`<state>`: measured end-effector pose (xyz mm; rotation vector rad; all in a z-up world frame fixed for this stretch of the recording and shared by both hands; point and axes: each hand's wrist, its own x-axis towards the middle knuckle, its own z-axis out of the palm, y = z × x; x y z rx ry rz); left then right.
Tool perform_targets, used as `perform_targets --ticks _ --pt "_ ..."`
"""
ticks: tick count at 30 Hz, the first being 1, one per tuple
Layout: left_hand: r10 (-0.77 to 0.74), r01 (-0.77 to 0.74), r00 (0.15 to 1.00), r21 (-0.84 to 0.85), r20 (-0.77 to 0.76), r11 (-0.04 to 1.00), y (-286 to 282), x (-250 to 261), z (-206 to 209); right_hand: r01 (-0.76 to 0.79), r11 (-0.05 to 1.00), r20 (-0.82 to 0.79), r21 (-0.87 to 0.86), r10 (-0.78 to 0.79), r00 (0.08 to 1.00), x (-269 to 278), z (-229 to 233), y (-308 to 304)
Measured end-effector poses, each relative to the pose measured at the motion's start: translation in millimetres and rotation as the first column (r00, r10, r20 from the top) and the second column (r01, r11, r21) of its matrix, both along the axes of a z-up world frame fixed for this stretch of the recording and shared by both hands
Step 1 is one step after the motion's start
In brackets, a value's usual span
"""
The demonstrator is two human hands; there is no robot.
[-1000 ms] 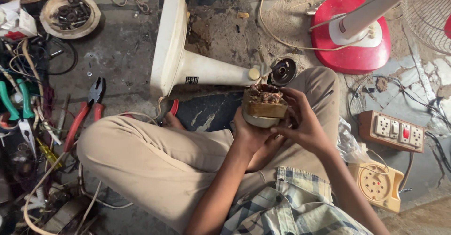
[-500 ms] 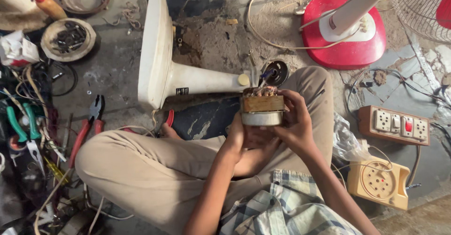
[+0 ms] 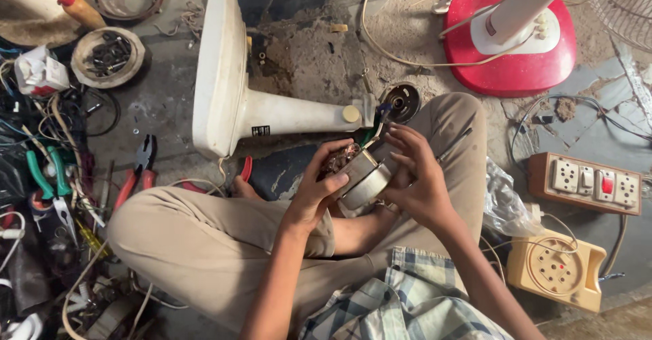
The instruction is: The person disassembles a small electrical motor, removes the rotor, and cleans the internal components using a cloth. They then reassemble the motor by inserting the rotor back into the stator and securing the casing.
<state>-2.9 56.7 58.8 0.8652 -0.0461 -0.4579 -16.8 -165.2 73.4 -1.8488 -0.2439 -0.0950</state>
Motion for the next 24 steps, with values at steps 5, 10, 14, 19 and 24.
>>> perform_targets --ticks 5,10,14,19,24 --pt "0.228 -0.229 0.974 -0.066 -0.022 0.971 -21 -8 -18 -0.026 0.952 0.092 -0.305 0.057 0.994 -21 -9 8" --pt "0.331 -0.338 0.937 -0.057 -0.11 0.939 -32 -14 -27 -0.01 0.95 0.092 -0.312 0.041 0.995 -18 -3 33" --pt "0.36 -0.374 0.916 -0.052 -0.178 0.926 -34 -13 -31 0.107 0.916 0.131 -0.387 -0.061 0.99 -12 -7 47" --pt "0.368 -0.385 0.909 -0.057 -0.194 0.921 -31 -8 -44 0.061 0.898 0.153 -0.436 0.007 0.988 0 -9 48" --pt "0.391 -0.416 0.888 -0.063 -0.242 0.907 -29 -8 -58 0.003 0.898 0.129 -0.441 0.06 0.99 7 -6 54"
